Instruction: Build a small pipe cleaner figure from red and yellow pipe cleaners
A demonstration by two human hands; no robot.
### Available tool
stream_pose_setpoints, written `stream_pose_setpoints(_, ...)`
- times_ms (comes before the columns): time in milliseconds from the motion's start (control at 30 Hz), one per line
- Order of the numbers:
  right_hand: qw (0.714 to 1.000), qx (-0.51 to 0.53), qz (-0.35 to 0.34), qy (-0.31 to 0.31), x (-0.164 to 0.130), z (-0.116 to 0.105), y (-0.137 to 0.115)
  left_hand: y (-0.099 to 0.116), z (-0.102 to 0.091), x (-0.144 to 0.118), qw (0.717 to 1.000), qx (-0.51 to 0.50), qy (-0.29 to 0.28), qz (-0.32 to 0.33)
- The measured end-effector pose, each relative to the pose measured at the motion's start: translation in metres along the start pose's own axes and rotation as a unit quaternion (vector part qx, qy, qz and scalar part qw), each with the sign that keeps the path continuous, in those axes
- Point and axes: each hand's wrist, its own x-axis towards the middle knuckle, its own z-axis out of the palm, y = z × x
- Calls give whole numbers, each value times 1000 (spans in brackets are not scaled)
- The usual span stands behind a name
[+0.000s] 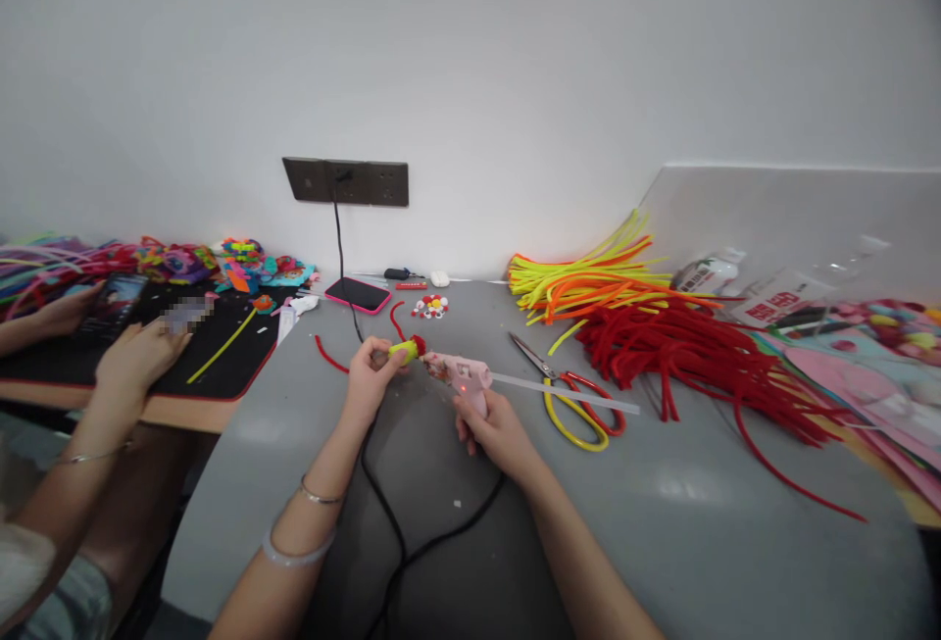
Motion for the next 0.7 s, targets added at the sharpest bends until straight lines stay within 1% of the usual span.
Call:
stream_pose_setpoints(200, 1000, -7, -10, -16, 1, -1, 3, -1, 0, 1, 1000, -18, 2, -15)
stream_pose_setpoints(367, 999, 33, -1, -7, 0, -3, 3, 2, 0, 2, 995, -87, 16, -48)
stream_pose_setpoints(467, 996, 95, 5, 2, 1, -7, 4, 7, 1, 1, 988, -139, 30, -51)
stream_pose_setpoints(533, 988, 155, -2, 15, 3, -10, 6, 10, 1, 0, 985, -162, 32, -51)
stream_pose_setpoints(633, 964, 265, -21, 30, 7, -16, 10, 15, 0, 0, 982, -179, 36, -54)
stream_pose_setpoints(700, 948, 316, -20, 33, 10, -18, 11, 19, -3, 0, 978, -194, 47, -62)
